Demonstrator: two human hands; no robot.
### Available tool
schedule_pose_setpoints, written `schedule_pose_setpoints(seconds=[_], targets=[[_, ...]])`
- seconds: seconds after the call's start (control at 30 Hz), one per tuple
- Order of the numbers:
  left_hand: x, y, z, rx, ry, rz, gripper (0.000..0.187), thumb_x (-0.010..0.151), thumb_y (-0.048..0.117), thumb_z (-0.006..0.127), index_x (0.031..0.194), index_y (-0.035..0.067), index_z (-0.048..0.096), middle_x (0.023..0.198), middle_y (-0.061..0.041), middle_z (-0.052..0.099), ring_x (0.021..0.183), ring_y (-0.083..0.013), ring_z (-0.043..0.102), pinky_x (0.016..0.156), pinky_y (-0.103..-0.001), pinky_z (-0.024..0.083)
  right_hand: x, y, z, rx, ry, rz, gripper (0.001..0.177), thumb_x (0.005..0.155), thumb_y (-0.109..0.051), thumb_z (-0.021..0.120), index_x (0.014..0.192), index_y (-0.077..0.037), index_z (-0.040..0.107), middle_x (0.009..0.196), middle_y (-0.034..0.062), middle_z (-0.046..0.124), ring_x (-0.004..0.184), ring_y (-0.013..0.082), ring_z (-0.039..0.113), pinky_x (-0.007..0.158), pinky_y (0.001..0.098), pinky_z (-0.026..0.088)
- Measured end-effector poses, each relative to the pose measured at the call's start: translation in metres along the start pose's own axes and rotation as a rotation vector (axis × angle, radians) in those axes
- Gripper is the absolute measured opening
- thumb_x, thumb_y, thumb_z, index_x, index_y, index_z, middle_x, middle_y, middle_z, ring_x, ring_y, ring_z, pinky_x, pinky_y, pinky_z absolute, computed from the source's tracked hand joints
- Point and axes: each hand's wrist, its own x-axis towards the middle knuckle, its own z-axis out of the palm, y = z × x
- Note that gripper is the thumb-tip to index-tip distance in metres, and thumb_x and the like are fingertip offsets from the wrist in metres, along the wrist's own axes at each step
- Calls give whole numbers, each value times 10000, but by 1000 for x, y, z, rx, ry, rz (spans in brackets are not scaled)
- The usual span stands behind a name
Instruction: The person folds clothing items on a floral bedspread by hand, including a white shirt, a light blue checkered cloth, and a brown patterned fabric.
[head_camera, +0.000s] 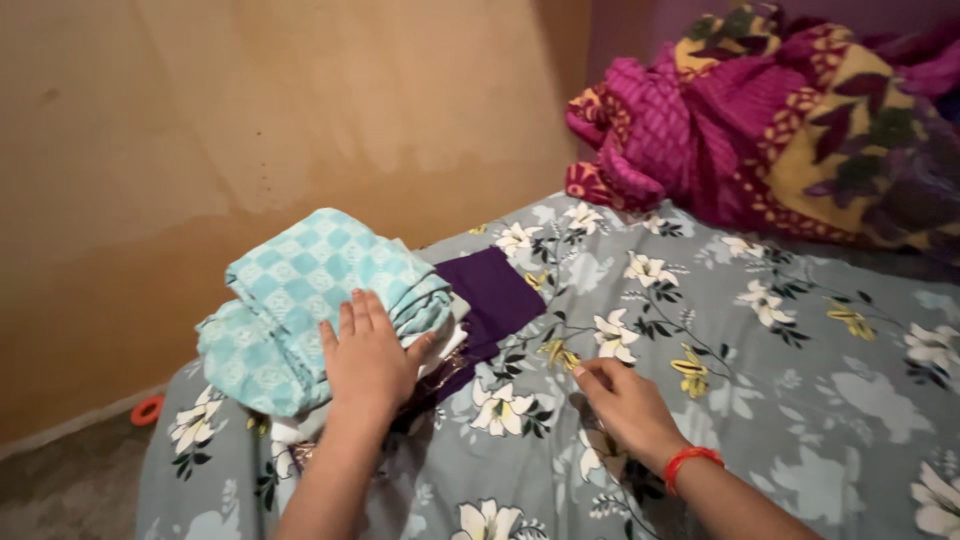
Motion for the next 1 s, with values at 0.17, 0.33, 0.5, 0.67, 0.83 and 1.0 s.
schedule_pose_setpoints(seconds=[0.17, 0.33, 0.5, 0.67, 0.83, 1.0], targets=[[-63, 63, -7, 36, -89, 101, 1216, 867, 859, 404, 1540, -91, 52, 1699, -239, 55, 1550, -366, 53, 1195, -539, 34, -16, 10, -31, -14, 0, -80, 460, 925, -440, 599, 1206, -89, 693, 1025, 108, 807, 930, 239, 777, 858, 351, 577], [-126, 121, 4, -56, -491, 355, 1275, 774, 750, 693, 1612, 66, 17, 1695, -159, 20, 1557, -392, 46, 1221, -566, 134, -51, 22, -69, -491, -38, -162, 467, 915, -422, 606, 1274, -124, 604, 1180, 110, 725, 1123, 313, 680, 966, 409, 539], [-138, 145, 24, 39, -556, 429, 1218, 755, 640, 821, 1652, 250, 94, 1717, -152, 97, 1529, -486, 172, 1136, -666, 330, -82, 60, -112, -611, -54, -316, 568, 903, -392, 635, 1380, -110, 513, 1309, 172, 617, 1236, 363, 568, 1023, 445, 465], [-112, 169, 63, 260, -600, 498, 1167, 774, 621, 817, 1636, 154, 185, 1713, -153, 177, 1511, -524, 262, 1043, -682, 459, -108, 85, -169, -715, -25, -179, 592, 891, -366, 622, 1417, -127, 494, 1316, 136, 627, 1255, 321, 581, 1066, 418, 471], [-105, 188, 106, 485, -506, 555, 948, 828, 557, 787, 1547, 119, 352, 1715, -30, 211, 1539, -461, 288, 968, -789, 508, -141, 95, -224, -873, 19, -188, 575, 875, -335, 634, 1402, -140, 509, 1346, 121, 600, 1258, 313, 560, 1054, 423, 458], [-100, 218, 42, 825, -826, 496, 1321, 806, 562, 816, 1658, 57, -58, 1553, -235, 526, 1336, -457, 557, 1025, -614, 425, -182, 92, -275, -921, 56, -108, 570, 908, -303, 609, 1444, -154, 485, 1411, 97, 572, 1292, 294, 540, 1067, 422, 455]])
